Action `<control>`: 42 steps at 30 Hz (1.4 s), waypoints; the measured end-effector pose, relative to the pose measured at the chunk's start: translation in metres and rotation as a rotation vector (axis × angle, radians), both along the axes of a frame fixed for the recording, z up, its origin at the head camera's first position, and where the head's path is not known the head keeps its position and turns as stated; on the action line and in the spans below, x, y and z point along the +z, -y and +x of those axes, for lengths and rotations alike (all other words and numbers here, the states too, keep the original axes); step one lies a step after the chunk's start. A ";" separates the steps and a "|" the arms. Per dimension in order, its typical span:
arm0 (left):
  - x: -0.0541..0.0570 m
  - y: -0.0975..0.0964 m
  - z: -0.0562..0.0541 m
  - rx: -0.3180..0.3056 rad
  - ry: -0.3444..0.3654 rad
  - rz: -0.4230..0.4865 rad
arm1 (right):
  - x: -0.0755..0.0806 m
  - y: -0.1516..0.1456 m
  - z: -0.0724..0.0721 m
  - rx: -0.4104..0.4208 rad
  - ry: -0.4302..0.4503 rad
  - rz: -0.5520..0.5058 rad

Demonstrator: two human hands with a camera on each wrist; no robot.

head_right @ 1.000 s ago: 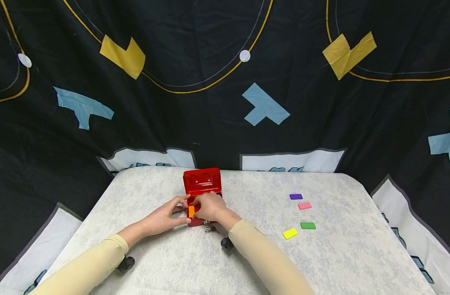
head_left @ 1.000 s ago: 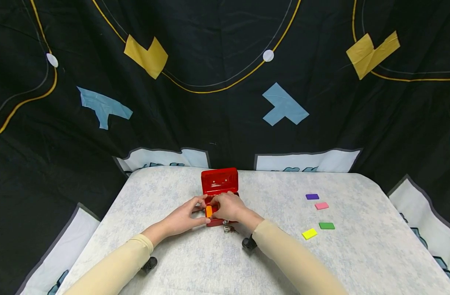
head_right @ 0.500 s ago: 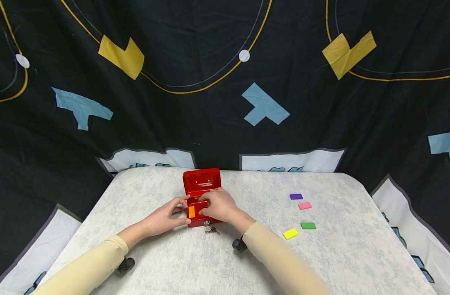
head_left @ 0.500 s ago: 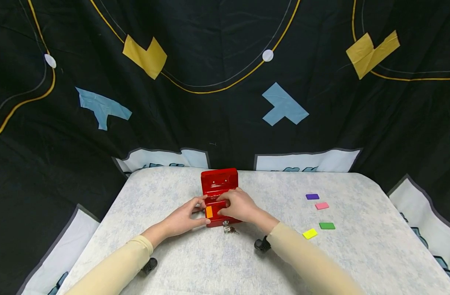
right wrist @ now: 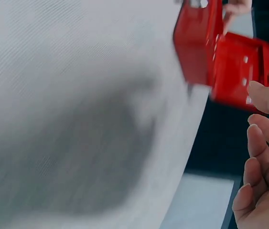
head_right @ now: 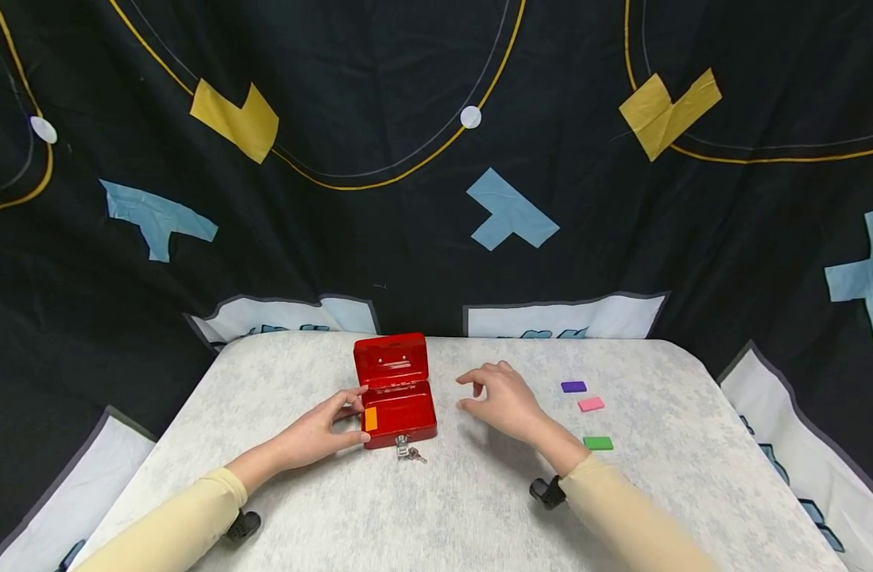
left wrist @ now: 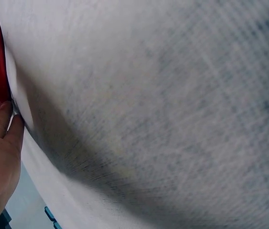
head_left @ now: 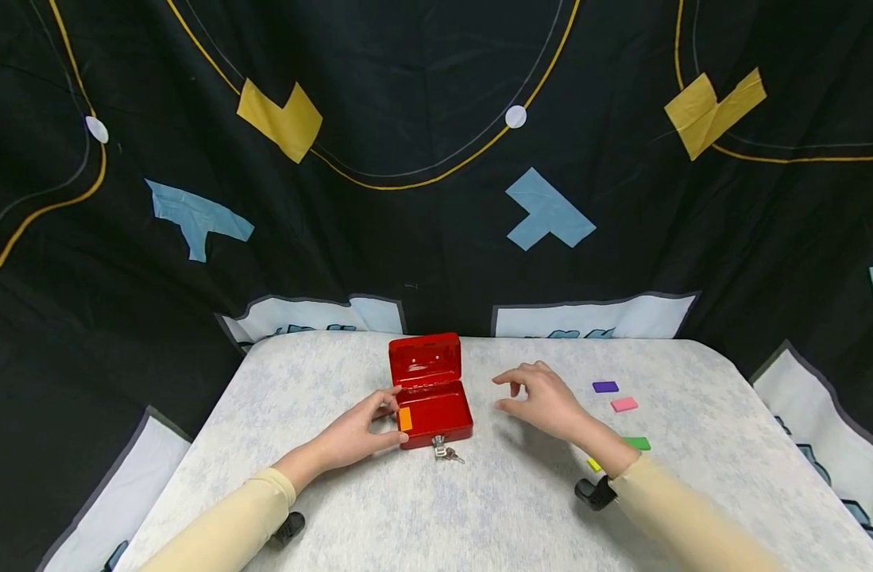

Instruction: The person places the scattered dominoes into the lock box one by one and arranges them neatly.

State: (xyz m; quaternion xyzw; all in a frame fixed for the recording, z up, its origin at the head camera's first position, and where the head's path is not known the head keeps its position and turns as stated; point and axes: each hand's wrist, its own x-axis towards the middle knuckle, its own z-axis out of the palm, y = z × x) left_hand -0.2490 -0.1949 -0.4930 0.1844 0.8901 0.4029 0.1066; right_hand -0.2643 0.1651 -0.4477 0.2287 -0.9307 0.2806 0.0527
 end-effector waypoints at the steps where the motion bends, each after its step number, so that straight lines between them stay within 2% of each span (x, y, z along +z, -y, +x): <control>1: -0.001 0.000 0.000 0.000 -0.001 0.001 | -0.001 -0.010 0.002 -0.012 -0.004 0.005; 6: -0.001 0.000 0.001 0.010 -0.006 -0.003 | -0.008 -0.058 0.009 -0.095 0.008 0.013; 12: 0.000 -0.001 0.001 0.017 -0.006 -0.005 | -0.015 -0.112 0.012 -0.239 0.030 0.047; 19: 0.000 0.000 0.000 0.016 -0.011 -0.010 | -0.024 -0.152 0.009 -0.376 0.080 0.105; 25: -0.004 0.000 0.000 0.017 -0.018 -0.017 | -0.031 -0.159 0.004 -0.442 0.124 0.172; 32: -0.003 0.000 0.000 0.017 -0.012 -0.014 | -0.038 -0.154 -0.010 -0.537 0.197 0.230; 37: -0.003 0.000 0.002 0.011 0.010 0.001 | -0.041 -0.147 -0.017 -0.579 0.237 0.250; 42: -0.002 -0.001 0.000 0.013 0.002 0.004 | -0.040 -0.142 -0.022 -0.601 0.245 0.258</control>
